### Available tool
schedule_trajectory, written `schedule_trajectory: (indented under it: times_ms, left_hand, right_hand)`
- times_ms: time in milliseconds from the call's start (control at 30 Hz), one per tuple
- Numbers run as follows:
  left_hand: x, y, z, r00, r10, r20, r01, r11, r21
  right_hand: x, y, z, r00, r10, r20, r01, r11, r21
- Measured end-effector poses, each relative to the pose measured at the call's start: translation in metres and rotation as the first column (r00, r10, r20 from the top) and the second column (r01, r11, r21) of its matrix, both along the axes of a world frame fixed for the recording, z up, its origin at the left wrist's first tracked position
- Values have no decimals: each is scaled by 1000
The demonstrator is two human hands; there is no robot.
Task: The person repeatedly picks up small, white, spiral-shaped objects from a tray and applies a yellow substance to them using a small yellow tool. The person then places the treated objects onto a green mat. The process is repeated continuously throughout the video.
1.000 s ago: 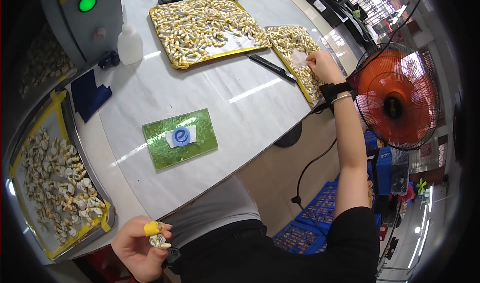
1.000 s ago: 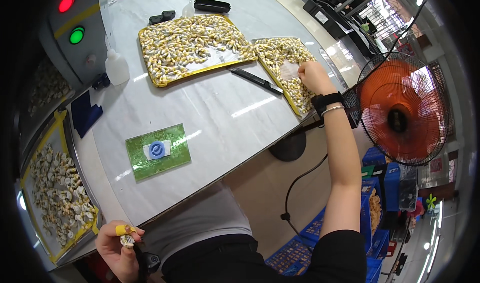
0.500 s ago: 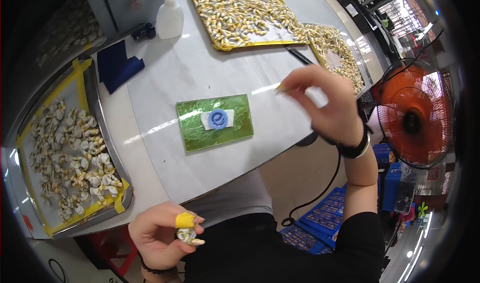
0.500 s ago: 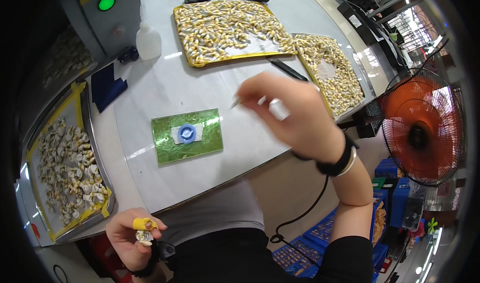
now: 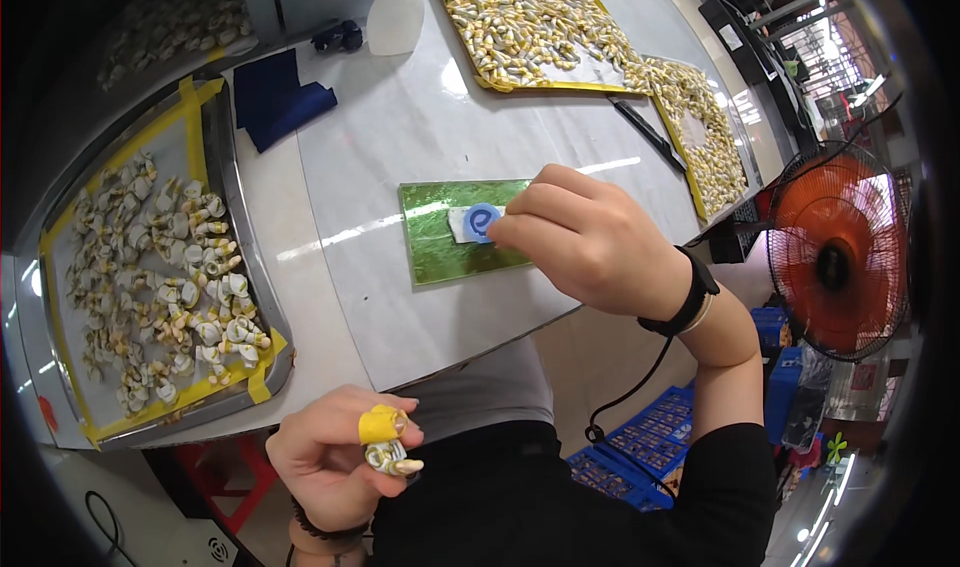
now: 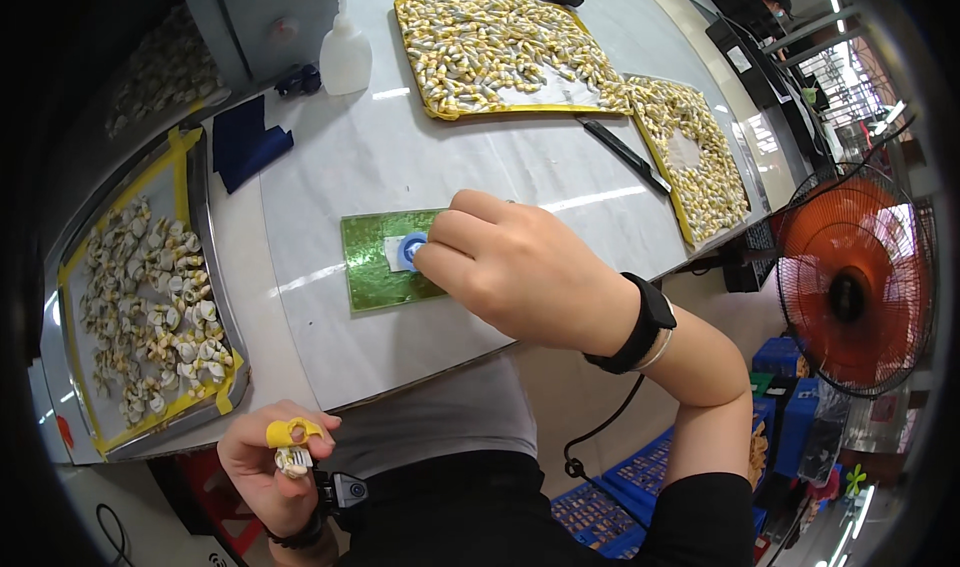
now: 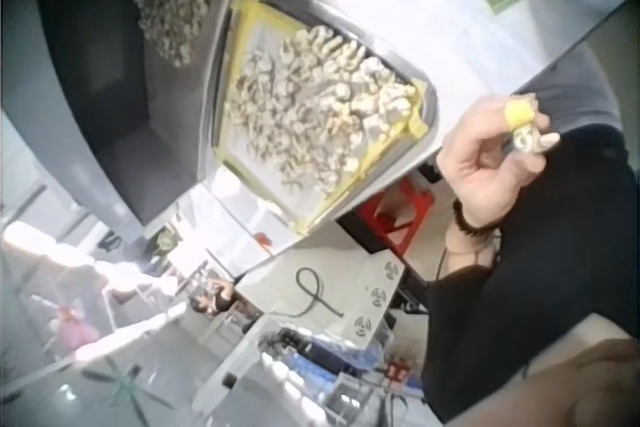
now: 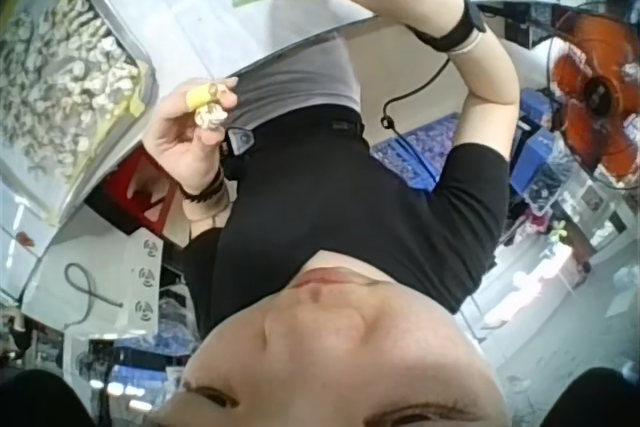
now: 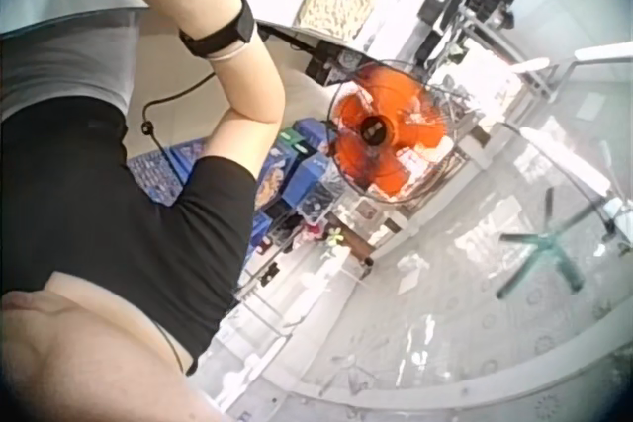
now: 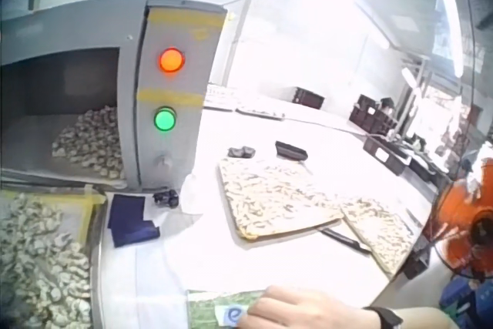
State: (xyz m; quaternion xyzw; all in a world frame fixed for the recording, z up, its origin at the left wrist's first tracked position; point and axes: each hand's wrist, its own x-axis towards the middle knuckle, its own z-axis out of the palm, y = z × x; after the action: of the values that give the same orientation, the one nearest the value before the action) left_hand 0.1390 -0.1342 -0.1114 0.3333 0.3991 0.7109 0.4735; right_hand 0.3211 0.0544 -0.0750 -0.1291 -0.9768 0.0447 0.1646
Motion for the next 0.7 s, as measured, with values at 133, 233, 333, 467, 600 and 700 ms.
schedule_trajectory:
  times_ms: [133,233,333,467,600,700]
  left_hand:
    - [-1,-2,1,979,72,-188,-69,997,23]
    - [3,0,0,942,99,-322,-89,995,45]
    - [4,3,-4,854,88,-513,-9,988,153]
    - [6,3,0,857,58,-512,7,992,123]
    - [7,6,5,863,35,-504,24,994,110]
    - [4,8,10,859,-7,-512,83,988,126]
  right_hand:
    - [-3,-7,3,995,-27,-92,21,997,-68]
    - [-7,-26,10,962,-92,-256,-15,921,-389]
    - [-11,-55,21,923,-139,-357,-150,726,-671]
    - [-17,-69,18,884,-147,-443,-257,639,-725]
    - [-16,-69,15,877,-62,-476,-306,691,-655]
    - [-16,-68,14,875,14,-483,-361,684,-634]
